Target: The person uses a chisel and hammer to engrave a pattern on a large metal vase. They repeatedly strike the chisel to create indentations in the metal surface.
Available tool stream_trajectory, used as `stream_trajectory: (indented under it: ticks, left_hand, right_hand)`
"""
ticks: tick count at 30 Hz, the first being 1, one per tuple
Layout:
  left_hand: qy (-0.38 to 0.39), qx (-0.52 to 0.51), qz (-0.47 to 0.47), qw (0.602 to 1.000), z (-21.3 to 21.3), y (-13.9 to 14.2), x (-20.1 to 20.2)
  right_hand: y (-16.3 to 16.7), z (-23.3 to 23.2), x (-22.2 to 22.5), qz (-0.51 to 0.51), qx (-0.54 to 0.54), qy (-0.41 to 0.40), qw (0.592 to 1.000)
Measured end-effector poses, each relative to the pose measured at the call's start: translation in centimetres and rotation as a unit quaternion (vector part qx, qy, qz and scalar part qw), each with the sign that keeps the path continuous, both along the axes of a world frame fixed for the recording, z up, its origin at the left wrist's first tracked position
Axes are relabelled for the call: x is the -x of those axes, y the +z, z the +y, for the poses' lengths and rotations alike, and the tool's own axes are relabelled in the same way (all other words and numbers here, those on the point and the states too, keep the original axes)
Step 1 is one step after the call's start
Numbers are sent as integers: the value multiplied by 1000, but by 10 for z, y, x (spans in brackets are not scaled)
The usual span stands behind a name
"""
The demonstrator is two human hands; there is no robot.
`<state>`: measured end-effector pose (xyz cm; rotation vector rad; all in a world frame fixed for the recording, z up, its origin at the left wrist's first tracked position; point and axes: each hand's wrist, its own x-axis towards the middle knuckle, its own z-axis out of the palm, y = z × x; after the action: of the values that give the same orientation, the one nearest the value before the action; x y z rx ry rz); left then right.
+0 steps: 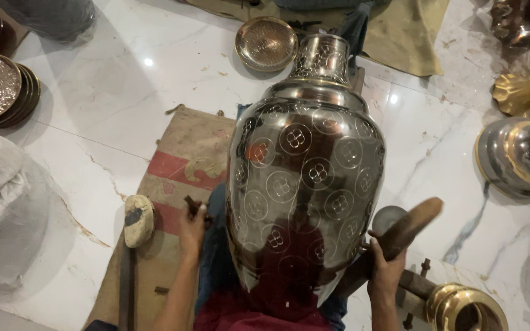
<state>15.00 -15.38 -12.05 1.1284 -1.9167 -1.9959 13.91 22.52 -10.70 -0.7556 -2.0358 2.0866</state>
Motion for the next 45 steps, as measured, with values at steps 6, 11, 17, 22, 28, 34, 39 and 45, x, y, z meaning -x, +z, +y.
stream_trajectory:
  ticks: [6,11,17,22,28,34,39,45]
  left_hand:
    - [120,-78,0,990,16,-13,-46]
    - [37,166,144,975,-1,25,-30]
    - [-262,0,338,904,42,110,31]
    - [-571,172,289,749,96,155,76]
    - [-670,197,343,629,101,155,102]
    - [-682,200,336,617,103,155,102]
    - [-689,215,335,606,101,150,102]
    - [-537,157,328,761,107,126,67]
  right_hand:
    - [2,6,-54,95,-70,33,992]
    - [0,14,-78,-23,-110,87,990]
    - [33,26,-93,10,-258,63,964]
    - [85,19,-92,24,-421,103,901]
    - [125,17,-86,-94,-525,229,814]
    - [149,31,-74,-200,-574,245,755]
    - [191,31,-56,-20,-460,165,872]
    - [275,0,-11,-126,-743,408,515]
